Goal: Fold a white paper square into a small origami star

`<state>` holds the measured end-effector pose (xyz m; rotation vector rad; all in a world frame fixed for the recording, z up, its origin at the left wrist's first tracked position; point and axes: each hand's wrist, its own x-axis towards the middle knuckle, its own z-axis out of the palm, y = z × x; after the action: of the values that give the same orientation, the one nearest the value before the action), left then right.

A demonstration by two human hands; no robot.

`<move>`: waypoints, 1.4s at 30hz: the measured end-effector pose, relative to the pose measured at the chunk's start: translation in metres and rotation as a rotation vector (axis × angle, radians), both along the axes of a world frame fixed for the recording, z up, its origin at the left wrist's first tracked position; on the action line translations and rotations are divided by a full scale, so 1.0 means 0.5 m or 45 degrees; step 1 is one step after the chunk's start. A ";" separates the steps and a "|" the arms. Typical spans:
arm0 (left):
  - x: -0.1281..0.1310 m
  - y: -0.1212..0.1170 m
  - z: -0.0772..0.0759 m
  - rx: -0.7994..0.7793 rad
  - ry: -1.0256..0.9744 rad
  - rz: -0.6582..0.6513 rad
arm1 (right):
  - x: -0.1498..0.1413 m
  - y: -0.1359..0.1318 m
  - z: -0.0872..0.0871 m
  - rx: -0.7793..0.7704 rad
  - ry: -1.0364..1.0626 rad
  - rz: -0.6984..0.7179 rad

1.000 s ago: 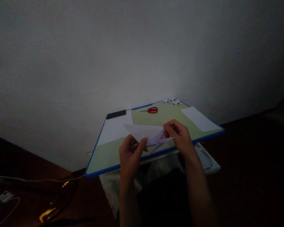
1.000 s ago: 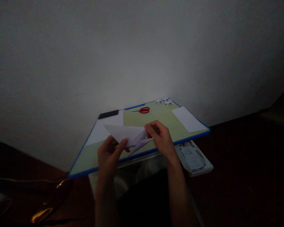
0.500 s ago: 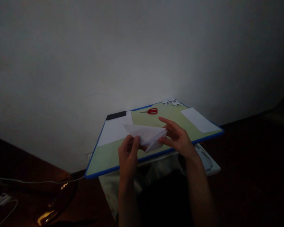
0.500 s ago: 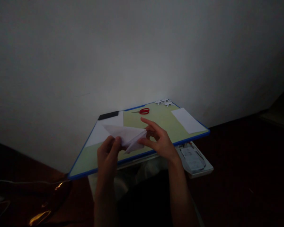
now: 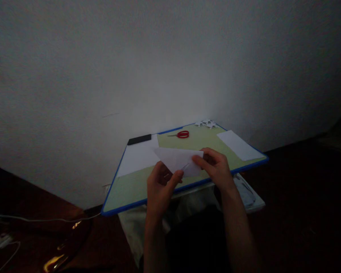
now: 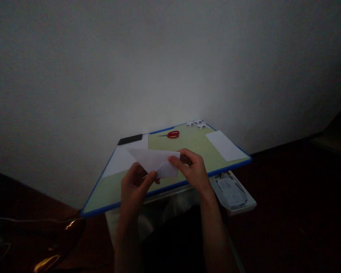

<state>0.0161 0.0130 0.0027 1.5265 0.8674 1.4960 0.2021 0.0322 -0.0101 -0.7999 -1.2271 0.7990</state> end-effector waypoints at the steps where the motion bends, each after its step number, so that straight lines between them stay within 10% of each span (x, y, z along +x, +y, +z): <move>1: 0.000 0.001 -0.002 -0.013 -0.005 -0.010 | 0.000 0.000 0.000 -0.006 0.007 -0.012; 24: -0.012 0.006 -0.012 -0.063 -0.017 0.078 | 0.004 -0.004 0.003 0.131 -0.141 -0.125; 32: 0.020 0.010 -0.019 -0.176 -0.095 0.347 | -0.016 -0.003 0.001 0.014 -0.069 0.041; 42: 0.009 0.009 -0.026 -0.107 -0.126 0.035 | -0.027 0.012 -0.010 -0.027 -0.023 -0.051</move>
<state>0.0205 0.0177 -0.0102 1.3730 0.8852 1.5228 0.1884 0.0382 -0.0149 -0.8483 -1.2171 0.7747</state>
